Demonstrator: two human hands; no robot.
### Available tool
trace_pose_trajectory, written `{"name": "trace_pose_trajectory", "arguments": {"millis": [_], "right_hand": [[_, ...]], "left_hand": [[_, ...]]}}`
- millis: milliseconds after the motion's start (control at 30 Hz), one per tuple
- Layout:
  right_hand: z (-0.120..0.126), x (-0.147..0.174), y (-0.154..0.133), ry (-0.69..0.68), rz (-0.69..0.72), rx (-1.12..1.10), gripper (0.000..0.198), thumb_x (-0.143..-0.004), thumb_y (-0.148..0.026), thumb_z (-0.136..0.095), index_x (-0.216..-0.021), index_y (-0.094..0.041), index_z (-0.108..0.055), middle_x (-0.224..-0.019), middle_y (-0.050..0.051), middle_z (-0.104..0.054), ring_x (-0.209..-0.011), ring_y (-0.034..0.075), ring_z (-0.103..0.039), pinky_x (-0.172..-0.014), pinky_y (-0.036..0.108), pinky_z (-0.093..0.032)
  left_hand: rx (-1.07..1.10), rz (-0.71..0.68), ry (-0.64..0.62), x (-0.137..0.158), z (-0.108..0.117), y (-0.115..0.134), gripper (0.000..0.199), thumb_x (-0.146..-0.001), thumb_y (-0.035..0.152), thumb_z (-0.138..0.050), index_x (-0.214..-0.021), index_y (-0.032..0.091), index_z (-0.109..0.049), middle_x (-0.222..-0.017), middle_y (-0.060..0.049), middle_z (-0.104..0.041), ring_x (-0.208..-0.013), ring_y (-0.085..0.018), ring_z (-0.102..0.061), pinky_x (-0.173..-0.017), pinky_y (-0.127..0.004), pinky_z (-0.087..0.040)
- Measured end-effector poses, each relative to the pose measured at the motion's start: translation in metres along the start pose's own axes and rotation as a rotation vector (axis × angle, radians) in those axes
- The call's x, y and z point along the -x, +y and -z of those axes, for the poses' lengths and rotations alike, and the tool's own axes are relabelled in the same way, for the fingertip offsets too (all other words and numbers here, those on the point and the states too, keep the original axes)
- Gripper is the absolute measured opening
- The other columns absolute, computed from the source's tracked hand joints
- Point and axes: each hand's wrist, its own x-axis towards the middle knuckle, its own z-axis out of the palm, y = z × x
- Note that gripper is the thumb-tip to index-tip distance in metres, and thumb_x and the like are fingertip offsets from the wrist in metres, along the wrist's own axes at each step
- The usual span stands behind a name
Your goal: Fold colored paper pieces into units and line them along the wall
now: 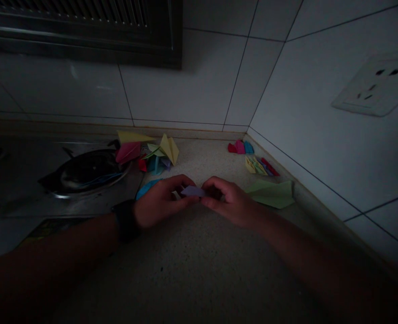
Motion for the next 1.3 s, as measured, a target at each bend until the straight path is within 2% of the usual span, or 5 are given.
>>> {"name": "trace_pose_trajectory", "arguments": {"millis": [167, 367, 800, 1067, 1300], "right_hand": [[-0.0004, 0.0002, -0.0002, 0.080, 0.012, 0.000, 0.021, -0.088, -0.038, -0.060, -0.098, -0.019, -0.057, -0.082, 0.000, -0.058, -0.072, 0.013, -0.053, -0.062, 0.026, -0.041], [0.0007, 0.0006, 0.0002, 0.083, 0.053, -0.002, 0.021, -0.089, -0.037, -0.058, -0.102, -0.020, -0.057, -0.085, 0.002, -0.060, -0.075, 0.014, -0.055, -0.065, 0.028, -0.043], [0.0011, -0.0002, 0.0021, 0.126, 0.104, 0.044, 0.021, -0.086, -0.034, -0.063, -0.099, -0.019, -0.058, -0.082, 0.001, -0.057, -0.072, 0.013, -0.052, -0.064, 0.028, -0.043], [0.0019, 0.0004, -0.0019, 0.136, 0.108, 0.058, 0.019, -0.085, -0.032, -0.065, -0.096, -0.019, -0.058, -0.080, 0.000, -0.055, -0.069, 0.013, -0.050, -0.062, 0.027, -0.041], [0.0028, 0.0008, -0.0025, 0.130, 0.116, 0.063, 0.018, -0.084, -0.031, -0.065, -0.095, -0.019, -0.058, -0.079, 0.000, -0.054, -0.069, 0.013, -0.049, -0.061, 0.028, -0.040]], "left_hand": [[-0.027, -0.026, 0.057, -0.0007, 0.0008, -0.0006, 0.030, -0.088, 0.043, -0.058, -0.103, 0.016, -0.061, -0.083, -0.001, -0.061, -0.069, -0.011, -0.053, -0.058, -0.021, -0.044], [-0.043, -0.049, 0.075, 0.0000, 0.0011, 0.0043, 0.029, -0.090, 0.041, -0.056, -0.101, 0.015, -0.060, -0.080, -0.002, -0.060, -0.066, -0.011, -0.052, -0.055, -0.021, -0.042], [-0.088, -0.066, 0.082, 0.0000, 0.0013, 0.0039, 0.030, -0.090, 0.043, -0.057, -0.100, 0.015, -0.062, -0.081, -0.002, -0.063, -0.067, -0.011, -0.054, -0.058, -0.021, -0.043], [-0.166, -0.086, 0.074, 0.0004, 0.0033, 0.0043, 0.031, -0.089, 0.044, -0.058, -0.101, 0.016, -0.062, -0.088, -0.003, -0.065, -0.075, -0.014, -0.058, -0.065, -0.024, -0.046], [-0.184, -0.098, 0.075, 0.0004, 0.0030, 0.0044, 0.030, -0.089, 0.044, -0.058, -0.099, 0.016, -0.062, -0.084, -0.002, -0.064, -0.074, -0.013, -0.057, -0.062, -0.023, -0.045]]}}
